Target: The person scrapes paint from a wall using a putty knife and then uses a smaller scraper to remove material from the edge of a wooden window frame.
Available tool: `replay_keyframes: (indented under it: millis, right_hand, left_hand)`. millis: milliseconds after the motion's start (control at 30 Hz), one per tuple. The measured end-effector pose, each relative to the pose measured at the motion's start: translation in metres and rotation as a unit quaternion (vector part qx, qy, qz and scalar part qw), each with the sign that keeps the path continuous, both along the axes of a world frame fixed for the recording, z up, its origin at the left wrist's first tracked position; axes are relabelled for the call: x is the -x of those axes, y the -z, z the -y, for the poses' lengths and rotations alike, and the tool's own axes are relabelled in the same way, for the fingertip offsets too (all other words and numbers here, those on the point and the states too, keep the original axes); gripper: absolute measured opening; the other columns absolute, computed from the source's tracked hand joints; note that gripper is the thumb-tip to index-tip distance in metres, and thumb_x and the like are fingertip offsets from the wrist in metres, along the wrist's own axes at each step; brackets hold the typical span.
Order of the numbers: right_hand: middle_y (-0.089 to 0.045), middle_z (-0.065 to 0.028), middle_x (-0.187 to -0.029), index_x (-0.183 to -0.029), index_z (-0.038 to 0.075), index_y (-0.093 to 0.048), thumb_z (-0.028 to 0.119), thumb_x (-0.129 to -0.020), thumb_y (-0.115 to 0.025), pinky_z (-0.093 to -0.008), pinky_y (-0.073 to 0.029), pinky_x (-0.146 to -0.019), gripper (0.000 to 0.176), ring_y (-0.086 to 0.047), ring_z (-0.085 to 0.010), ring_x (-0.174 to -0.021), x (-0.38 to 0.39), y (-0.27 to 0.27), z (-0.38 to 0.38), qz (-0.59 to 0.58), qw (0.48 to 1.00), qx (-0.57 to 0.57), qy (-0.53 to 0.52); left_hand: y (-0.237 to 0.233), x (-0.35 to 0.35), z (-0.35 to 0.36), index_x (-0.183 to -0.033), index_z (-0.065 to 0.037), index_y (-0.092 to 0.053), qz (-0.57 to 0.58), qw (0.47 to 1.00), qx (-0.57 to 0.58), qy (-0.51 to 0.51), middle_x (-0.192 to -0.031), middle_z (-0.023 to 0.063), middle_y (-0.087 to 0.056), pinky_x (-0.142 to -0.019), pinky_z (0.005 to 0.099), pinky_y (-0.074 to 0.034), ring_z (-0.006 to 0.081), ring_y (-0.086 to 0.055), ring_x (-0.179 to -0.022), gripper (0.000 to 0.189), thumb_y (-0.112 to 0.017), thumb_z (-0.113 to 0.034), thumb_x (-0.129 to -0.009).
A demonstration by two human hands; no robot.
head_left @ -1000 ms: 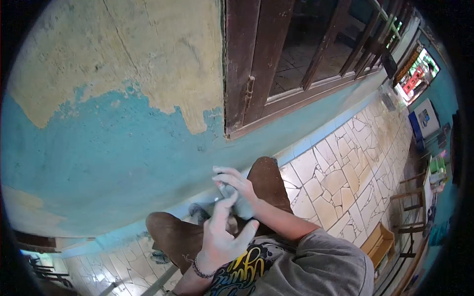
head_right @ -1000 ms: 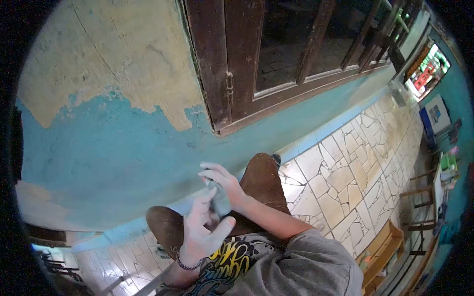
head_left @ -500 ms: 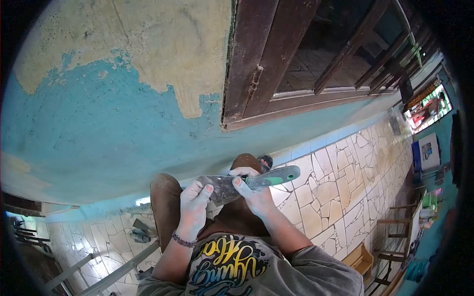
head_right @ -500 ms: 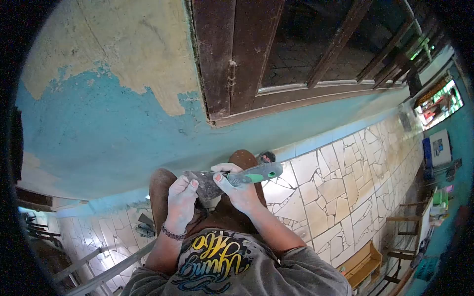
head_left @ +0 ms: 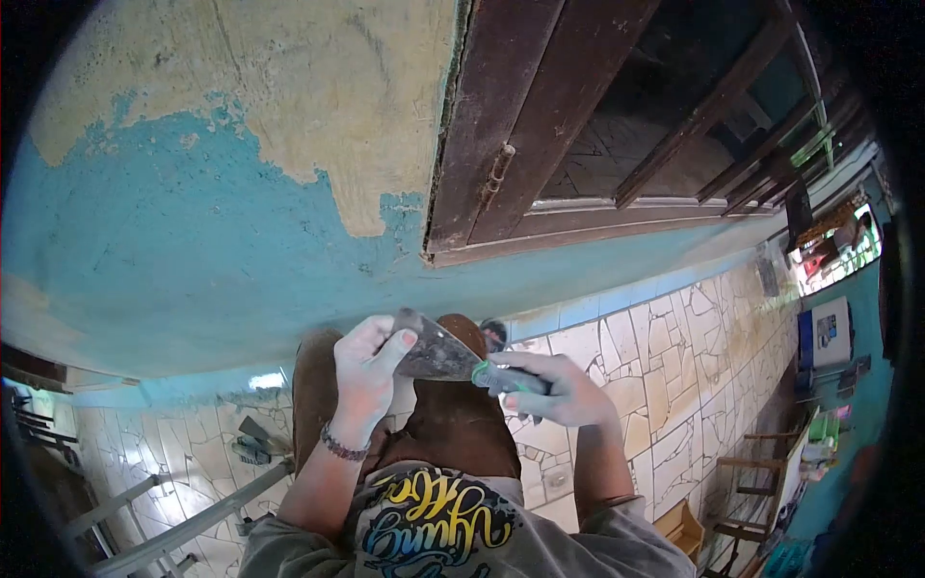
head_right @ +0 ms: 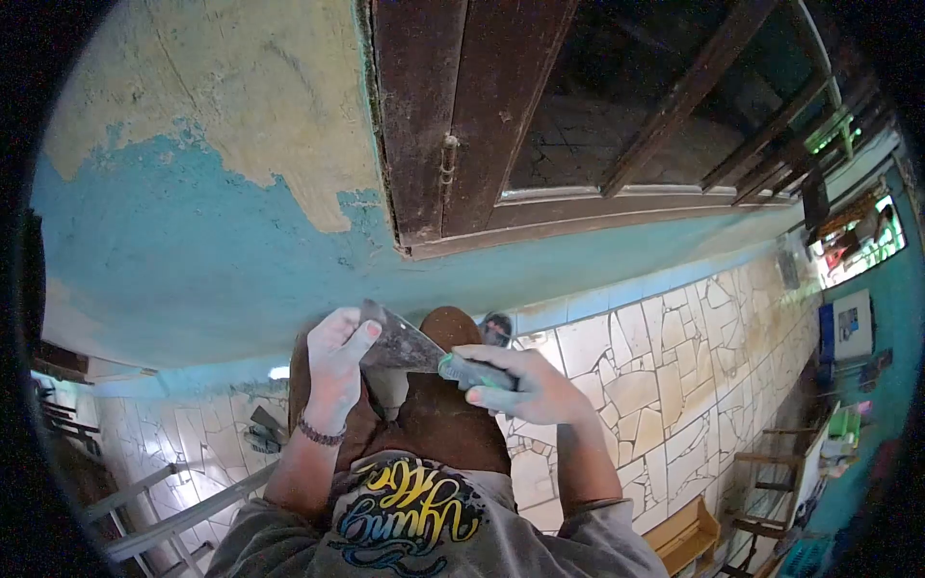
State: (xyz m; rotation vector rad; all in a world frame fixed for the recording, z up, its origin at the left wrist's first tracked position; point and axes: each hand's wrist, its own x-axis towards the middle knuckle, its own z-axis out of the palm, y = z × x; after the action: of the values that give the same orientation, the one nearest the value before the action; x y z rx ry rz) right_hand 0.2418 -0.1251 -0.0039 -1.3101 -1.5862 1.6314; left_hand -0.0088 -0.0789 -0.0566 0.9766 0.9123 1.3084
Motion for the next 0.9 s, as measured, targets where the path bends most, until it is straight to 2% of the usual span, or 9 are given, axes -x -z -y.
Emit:
replay_keyframes:
  millis: [33,100,200,233,333,433,533,633,900]
  right_hand:
    - [-0.069,-0.0107,-0.109,-0.133,0.003,-0.053,0.019,-0.088,-0.070,-0.0276,-0.048,-0.089,0.050,-0.063,-0.0131,-0.097,0.003,-0.001,-0.003,0.038,0.999,0.028,-0.027]
    - [-0.069,-0.0107,-0.109,-0.134,0.003,-0.053,0.019,-0.089,-0.069,-0.0275,-0.048,-0.088,0.050,-0.063,-0.0132,-0.097,0.000,0.008,-0.006,0.042,0.996,-0.074,0.003]
    - [-0.069,-0.0116,-0.110,-0.134,0.004,-0.053,0.019,-0.091,-0.067,-0.0274,-0.048,-0.087,0.048,-0.063,-0.0130,-0.096,-0.004,-0.003,-0.014,0.054,0.986,-0.145,0.057]
    - [-0.069,-0.0120,-0.110,-0.134,0.004,-0.053,0.019,-0.091,-0.067,-0.0274,-0.048,-0.087,0.048,-0.063,-0.0127,-0.095,-0.004,-0.013,-0.019,0.076,0.985,-0.140,0.071]
    - [-0.071,-0.0127,-0.106,-0.131,0.003,-0.056,0.021,-0.090,-0.069,-0.0268,-0.049,-0.083,0.047,-0.062,-0.0102,-0.091,-0.005,-0.018,-0.034,0.091,0.976,-0.169,0.100]
    - [-0.073,-0.0111,-0.100,-0.126,0.002,-0.060,0.023,-0.089,-0.071,-0.0265,-0.050,-0.080,0.044,-0.062,-0.0084,-0.087,-0.004,-0.036,-0.044,0.114,0.978,-0.130,0.112]
    - [-0.073,-0.0112,-0.100,-0.126,0.002,-0.060,0.022,-0.089,-0.071,-0.0258,-0.050,-0.079,0.044,-0.062,-0.0077,-0.086,-0.004,-0.029,-0.050,0.108,0.971,-0.186,0.108]
    - [-0.073,-0.0117,-0.101,-0.126,0.001,-0.060,0.019,-0.089,-0.071,-0.0253,-0.051,-0.078,0.043,-0.063,-0.0078,-0.086,-0.002,-0.027,-0.054,0.116,0.974,-0.154,0.123]
    - [-0.073,-0.0138,-0.099,-0.124,0.001,-0.062,0.013,-0.087,-0.071,-0.0260,-0.052,-0.076,0.040,-0.066,-0.0099,-0.085,0.003,-0.031,-0.056,0.136,0.955,-0.234,0.120]
  left_hand:
    - [0.000,-0.003,-0.005,-0.099,0.003,-0.066,-0.008,1.000,-0.001,0.006,-0.092,0.0036,-0.068,-0.075,0.0218,-0.047,0.0072,-0.060,-0.081,0.014,-0.068,-0.005,-0.088]
    - [0.001,-0.008,-0.015,-0.104,0.004,-0.064,-0.024,1.000,-0.004,0.017,-0.099,0.0087,-0.068,-0.080,0.0249,-0.048,0.0119,-0.061,-0.086,0.019,-0.068,-0.006,-0.087]
    - [-0.023,-0.030,-0.019,-0.111,0.005,-0.057,-0.300,0.908,-0.217,-0.195,-0.111,0.0155,-0.062,-0.089,0.0322,-0.045,0.0205,-0.059,-0.099,0.032,-0.069,-0.011,-0.085]
    - [-0.023,-0.032,-0.017,-0.122,0.006,-0.052,-0.321,0.911,-0.200,-0.165,-0.129,0.0242,-0.050,-0.100,0.0388,-0.040,0.0301,-0.051,-0.117,0.045,-0.068,-0.012,-0.085]
    - [-0.036,-0.058,-0.005,-0.134,0.007,-0.042,-0.344,0.890,-0.270,-0.130,-0.143,0.0301,-0.035,-0.108,0.0432,-0.033,0.0387,-0.039,-0.131,0.056,-0.065,-0.016,-0.088]
    - [-0.029,-0.071,-0.010,-0.144,0.010,-0.024,-0.357,0.879,-0.289,-0.127,-0.152,0.0348,-0.012,-0.114,0.0468,-0.021,0.0461,-0.019,-0.142,0.070,-0.059,-0.023,-0.093]
    - [-0.024,-0.080,-0.018,-0.145,0.013,-0.018,-0.316,0.904,-0.283,-0.059,-0.151,0.0383,-0.002,-0.114,0.0556,-0.014,0.0528,-0.006,-0.142,0.075,-0.054,-0.030,-0.096]
    - [-0.026,-0.085,-0.022,-0.145,0.014,-0.016,-0.334,0.894,-0.292,-0.062,-0.150,0.0403,-0.003,-0.114,0.0562,-0.014,0.0538,-0.008,-0.141,0.075,-0.051,-0.032,-0.097]
    - [-0.027,-0.086,-0.028,-0.146,0.014,-0.011,-0.308,0.899,-0.306,-0.061,-0.150,0.0412,0.000,-0.114,0.0553,-0.013,0.0539,-0.005,-0.141,0.077,-0.049,-0.032,-0.098]
